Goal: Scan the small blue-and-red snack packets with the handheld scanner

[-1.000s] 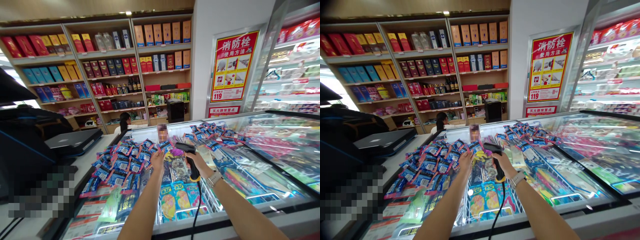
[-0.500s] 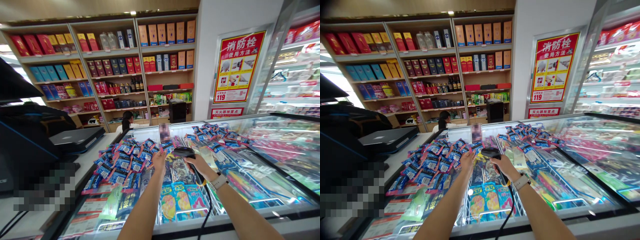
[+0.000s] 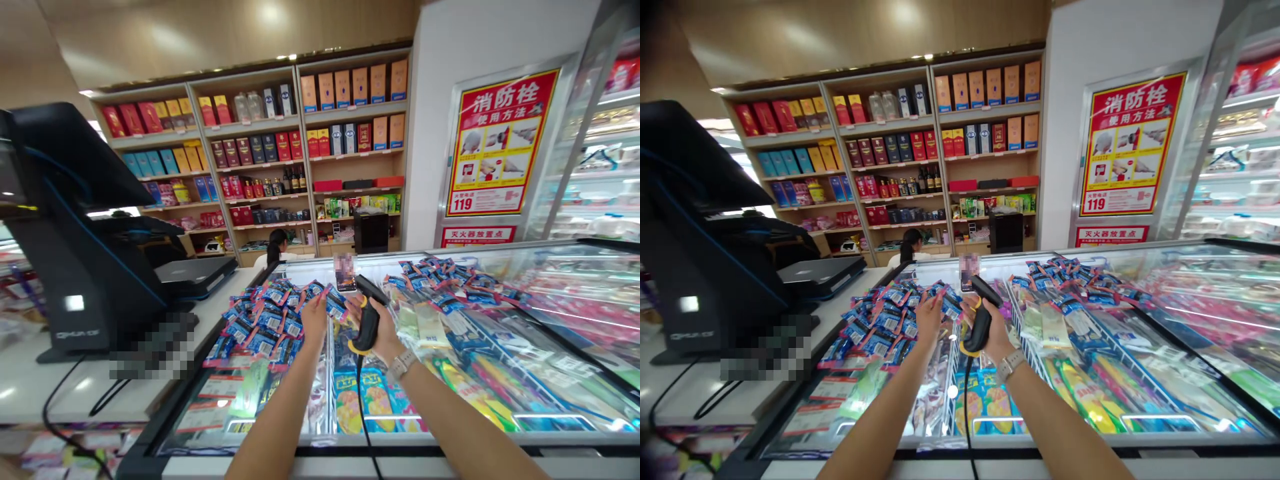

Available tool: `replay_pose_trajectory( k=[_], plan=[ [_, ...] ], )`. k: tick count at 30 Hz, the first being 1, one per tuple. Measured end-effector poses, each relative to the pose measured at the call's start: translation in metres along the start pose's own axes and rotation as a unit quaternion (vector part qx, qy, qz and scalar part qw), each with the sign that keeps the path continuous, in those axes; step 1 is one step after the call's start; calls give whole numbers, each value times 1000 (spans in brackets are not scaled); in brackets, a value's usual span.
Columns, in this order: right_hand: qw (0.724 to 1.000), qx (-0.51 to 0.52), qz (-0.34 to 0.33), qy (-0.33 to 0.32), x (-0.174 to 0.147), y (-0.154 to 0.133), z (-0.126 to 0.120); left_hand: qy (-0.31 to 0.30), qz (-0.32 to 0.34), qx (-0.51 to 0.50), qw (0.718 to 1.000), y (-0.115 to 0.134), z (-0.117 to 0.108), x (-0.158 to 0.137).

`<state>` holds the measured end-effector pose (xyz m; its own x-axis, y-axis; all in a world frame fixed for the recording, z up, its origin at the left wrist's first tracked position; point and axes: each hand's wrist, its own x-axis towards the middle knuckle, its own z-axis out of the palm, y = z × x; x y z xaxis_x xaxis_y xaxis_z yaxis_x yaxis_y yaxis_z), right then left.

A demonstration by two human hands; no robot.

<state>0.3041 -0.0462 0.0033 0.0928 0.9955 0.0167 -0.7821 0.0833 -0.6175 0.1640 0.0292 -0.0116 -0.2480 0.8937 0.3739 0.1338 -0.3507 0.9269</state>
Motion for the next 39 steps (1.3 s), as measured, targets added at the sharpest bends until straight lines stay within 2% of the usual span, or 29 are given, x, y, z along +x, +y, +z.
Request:
replay_pose_trajectory(
  k=[2, 4, 7, 9, 12, 16, 20, 23, 26, 30, 35, 39],
  plan=[
    [999, 30, 29, -29, 4, 20, 25, 41, 53, 89, 994, 9, -38, 12],
    [997, 44, 59, -36, 7, 44, 47, 36, 106, 206, 972, 15, -76, 21],
    [991, 63, 118, -32, 9, 80, 71, 7, 162, 386, 908, 17, -120, 23],
    [986, 73, 149, -20, 9, 102, 77, -20, 180, 466, 866, 10, -137, 17],
    [986, 73, 148, 2, 8, 126, 78, -68, 186, 516, 833, -8, -145, 5],
    [989, 66, 132, 5, 6, 135, 75, -66, 191, 528, 825, -23, -145, -1],
    [987, 77, 142, 4, 4, 126, 75, -68, 185, 523, 829, -21, -146, 0],
    [987, 80, 138, -14, 8, 105, 66, -64, 212, 506, 834, -14, -143, 2],
    [994, 68, 86, -13, 20, 65, 39, -72, 259, 468, 842, -3, -124, 7],
    [998, 23, -25, 56, 37, -10, -25, -124, 295, 404, 857, 8, -68, 12],
    [972, -18, -163, 166, 36, -103, -115, -233, 293, 316, 872, 12, 39, -2],
    [944, -21, -232, 234, 24, -150, -163, -336, 248, 202, 886, 14, 135, -29]
  ],
)
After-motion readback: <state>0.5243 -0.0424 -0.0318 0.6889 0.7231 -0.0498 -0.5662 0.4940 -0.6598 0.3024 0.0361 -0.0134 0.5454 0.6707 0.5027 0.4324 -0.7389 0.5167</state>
